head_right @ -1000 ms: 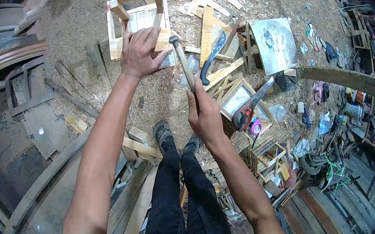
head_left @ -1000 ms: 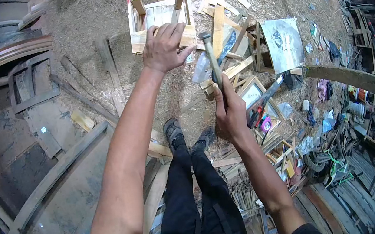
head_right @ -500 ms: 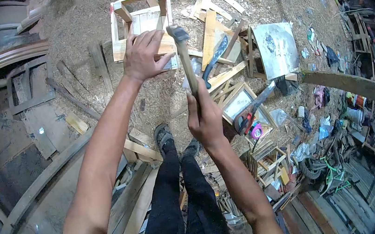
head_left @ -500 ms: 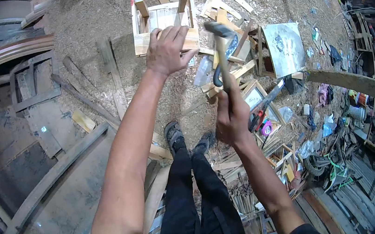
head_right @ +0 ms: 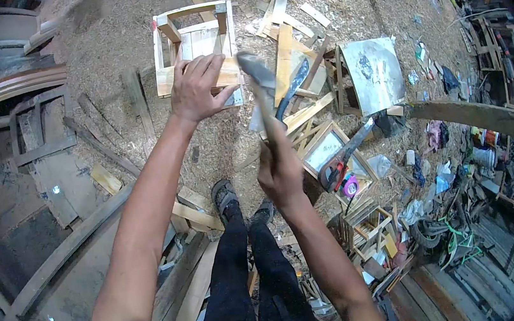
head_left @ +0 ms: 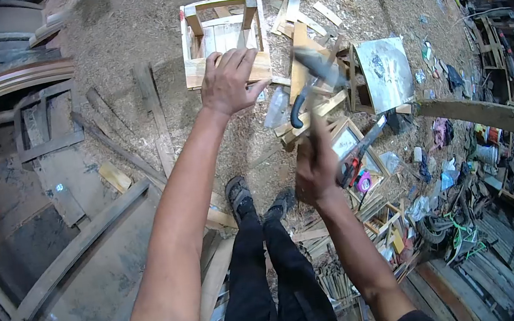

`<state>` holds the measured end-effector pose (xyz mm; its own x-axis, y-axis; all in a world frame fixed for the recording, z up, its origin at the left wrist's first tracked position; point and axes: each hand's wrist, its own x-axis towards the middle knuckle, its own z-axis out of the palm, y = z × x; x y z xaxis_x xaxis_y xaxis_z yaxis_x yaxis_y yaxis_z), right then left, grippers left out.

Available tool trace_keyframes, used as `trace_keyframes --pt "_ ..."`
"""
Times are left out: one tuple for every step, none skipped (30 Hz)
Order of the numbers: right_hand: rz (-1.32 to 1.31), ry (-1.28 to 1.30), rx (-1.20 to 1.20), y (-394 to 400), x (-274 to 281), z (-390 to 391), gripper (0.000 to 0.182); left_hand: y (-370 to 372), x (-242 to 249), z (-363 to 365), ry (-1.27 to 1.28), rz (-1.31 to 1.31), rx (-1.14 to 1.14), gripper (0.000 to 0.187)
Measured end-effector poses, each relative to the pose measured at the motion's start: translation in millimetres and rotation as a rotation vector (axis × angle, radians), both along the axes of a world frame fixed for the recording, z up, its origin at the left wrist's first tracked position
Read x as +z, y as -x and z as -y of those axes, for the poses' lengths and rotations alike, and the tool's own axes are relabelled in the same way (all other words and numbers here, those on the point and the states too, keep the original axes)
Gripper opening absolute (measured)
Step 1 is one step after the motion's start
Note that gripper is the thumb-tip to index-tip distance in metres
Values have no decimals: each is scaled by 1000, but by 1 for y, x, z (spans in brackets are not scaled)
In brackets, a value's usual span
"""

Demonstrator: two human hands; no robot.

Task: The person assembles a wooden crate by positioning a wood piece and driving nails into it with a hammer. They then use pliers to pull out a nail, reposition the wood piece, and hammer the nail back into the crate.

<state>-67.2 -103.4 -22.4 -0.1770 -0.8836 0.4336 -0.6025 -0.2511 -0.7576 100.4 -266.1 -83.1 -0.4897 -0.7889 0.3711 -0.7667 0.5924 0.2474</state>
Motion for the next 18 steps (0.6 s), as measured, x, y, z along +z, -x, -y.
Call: trace_keyframes --pt "9 -589 19 0 -1 -3 43 0 0 0 3 -1 -1 69" --pt "54 -688 15 3 3 -4 42 0 -1 0 -6 -4 -11 68" --pt "104 -781 10 4 7 -1 41 1 3 1 -4 -4 -15 68" --pt "107 -776 15 1 7 0 41 0 5 3 -51 -14 -5 68" --pt "89 -675 3 0 7 -4 41 0 6 0 -109 -28 4 68" --pt "68 -571 -15 0 11 -6 41 1 6 -1 -113 -32 0 68" --pt "64 -576 -23 -1 16 -8 41 2 6 -2 -84 -21 2 68" --pt "107 -456 -22 -5 21 -8 40 1 6 -1 -52 -6 6 68" --pt "151 -332 -19 -9 25 -7 40 -1 3 1 -50 -7 2 68" --pt "100 -240 -26 -7 18 -12 40 -2 1 1 -18 -18 -5 67" --pt "97 -240 -33 -7 8 -15 40 0 0 1 12 -34 -18 67" --pt "53 -442 -33 -8 3 -12 40 2 1 2 17 -38 -25 67" --pt "10 -640 -23 -9 0 -8 39 1 1 3 5 -39 -12 67" --pt "115 -656 -22 -7 -1 -9 38 -1 0 1 -16 -40 -4 67" --pt "114 -648 -18 -8 6 -6 38 -1 3 3 -8 -39 -1 67" --pt "138 -558 -55 -11 14 -10 39 -1 6 1 -40 -30 6 68" --pt "162 -468 -98 -13 21 -12 40 0 8 0 -73 -22 7 68" --pt "206 -382 -143 -17 27 -9 34 1 5 -2 -76 -19 2 68"
